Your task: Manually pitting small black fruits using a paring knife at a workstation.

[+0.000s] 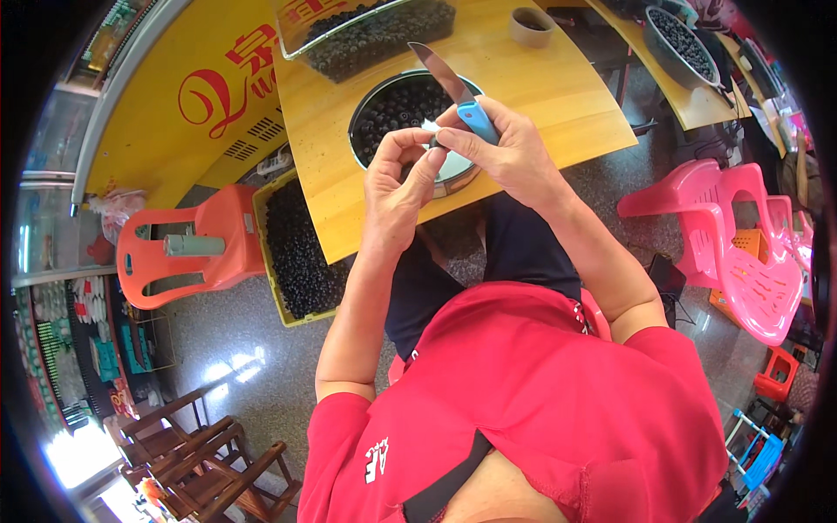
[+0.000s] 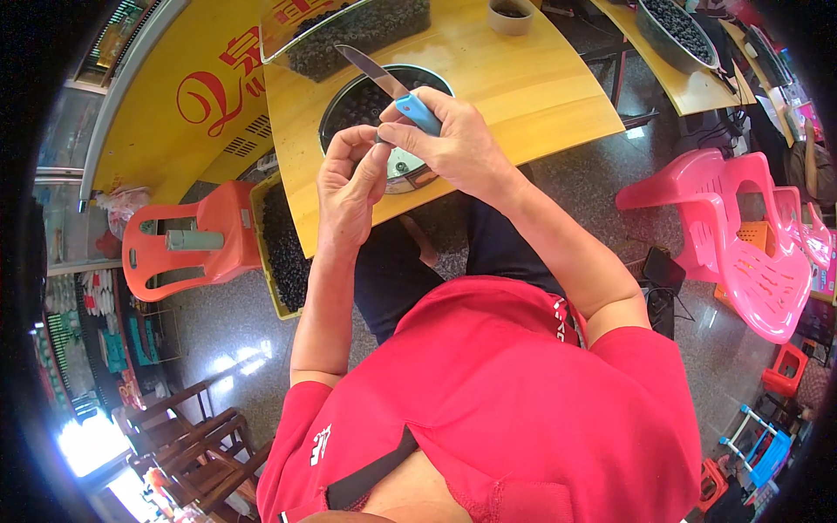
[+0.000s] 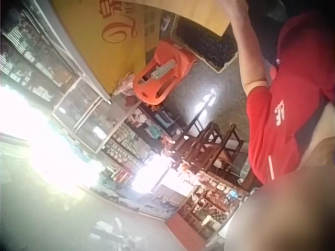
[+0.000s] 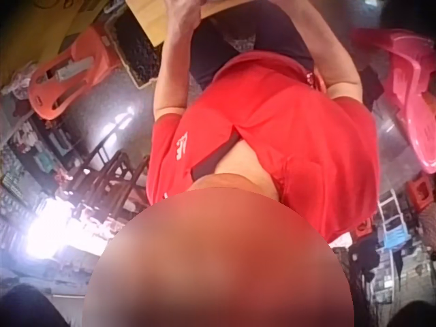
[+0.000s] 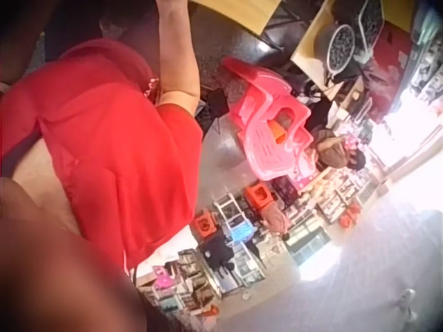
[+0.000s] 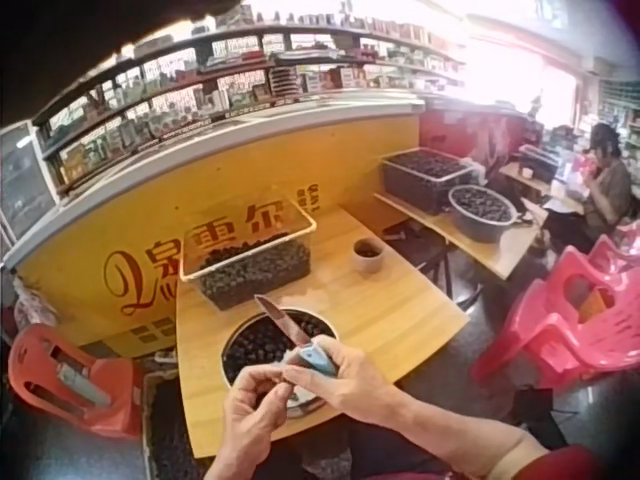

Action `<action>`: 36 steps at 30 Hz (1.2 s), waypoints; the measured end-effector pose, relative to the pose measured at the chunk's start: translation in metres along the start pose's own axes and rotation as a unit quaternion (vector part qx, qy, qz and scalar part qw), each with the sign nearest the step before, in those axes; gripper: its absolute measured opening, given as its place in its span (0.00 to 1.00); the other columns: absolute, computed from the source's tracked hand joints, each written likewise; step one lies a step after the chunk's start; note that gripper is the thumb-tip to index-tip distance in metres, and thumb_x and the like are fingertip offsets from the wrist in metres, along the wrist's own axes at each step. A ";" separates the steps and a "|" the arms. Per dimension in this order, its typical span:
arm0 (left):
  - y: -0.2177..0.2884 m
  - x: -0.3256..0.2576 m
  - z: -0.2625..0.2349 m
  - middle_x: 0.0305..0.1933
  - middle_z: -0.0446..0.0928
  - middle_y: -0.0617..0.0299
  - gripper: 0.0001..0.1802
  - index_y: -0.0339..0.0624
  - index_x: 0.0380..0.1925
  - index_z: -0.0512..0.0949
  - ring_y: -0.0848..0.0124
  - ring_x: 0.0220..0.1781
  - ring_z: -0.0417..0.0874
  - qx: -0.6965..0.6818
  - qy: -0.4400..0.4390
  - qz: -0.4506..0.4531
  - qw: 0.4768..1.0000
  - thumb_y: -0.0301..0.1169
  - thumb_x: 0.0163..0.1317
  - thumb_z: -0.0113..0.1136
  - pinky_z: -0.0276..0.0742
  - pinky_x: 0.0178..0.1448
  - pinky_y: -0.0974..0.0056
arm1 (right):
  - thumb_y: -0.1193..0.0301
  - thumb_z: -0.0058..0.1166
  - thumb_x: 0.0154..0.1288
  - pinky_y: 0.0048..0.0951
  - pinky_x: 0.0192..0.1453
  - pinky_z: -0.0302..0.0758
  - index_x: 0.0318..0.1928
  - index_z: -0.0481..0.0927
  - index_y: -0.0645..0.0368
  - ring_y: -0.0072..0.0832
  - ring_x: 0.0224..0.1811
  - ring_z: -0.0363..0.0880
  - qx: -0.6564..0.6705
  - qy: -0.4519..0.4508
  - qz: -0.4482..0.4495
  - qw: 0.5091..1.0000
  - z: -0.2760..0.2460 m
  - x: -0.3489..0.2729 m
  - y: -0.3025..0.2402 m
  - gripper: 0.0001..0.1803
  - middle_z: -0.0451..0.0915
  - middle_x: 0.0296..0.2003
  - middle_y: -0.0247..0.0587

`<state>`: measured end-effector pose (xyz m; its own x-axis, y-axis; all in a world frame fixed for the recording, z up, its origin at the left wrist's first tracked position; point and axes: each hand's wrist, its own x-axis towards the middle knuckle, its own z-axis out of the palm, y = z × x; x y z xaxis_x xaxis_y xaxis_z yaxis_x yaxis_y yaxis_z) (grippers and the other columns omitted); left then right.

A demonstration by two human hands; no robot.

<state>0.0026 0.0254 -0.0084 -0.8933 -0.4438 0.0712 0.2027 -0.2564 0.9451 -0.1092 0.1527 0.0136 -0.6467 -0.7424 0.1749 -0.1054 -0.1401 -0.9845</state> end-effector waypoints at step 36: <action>0.006 -0.010 0.005 0.26 0.66 0.78 0.10 0.37 0.41 0.79 0.88 0.27 0.61 0.141 0.028 0.076 0.987 0.23 0.60 0.65 0.55 0.31 0.80 | 0.64 0.60 0.66 0.19 0.32 0.72 0.38 0.81 0.61 0.14 0.32 0.75 0.060 -0.018 0.031 0.998 0.001 -0.011 0.008 0.12 0.79 0.30 0.28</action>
<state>0.0106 0.0325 -0.0023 -0.8358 -0.5078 0.2085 0.2063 0.0615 0.9766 -0.1023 0.1592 0.0037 -0.6221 -0.7743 0.1164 0.0258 -0.1688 -0.9853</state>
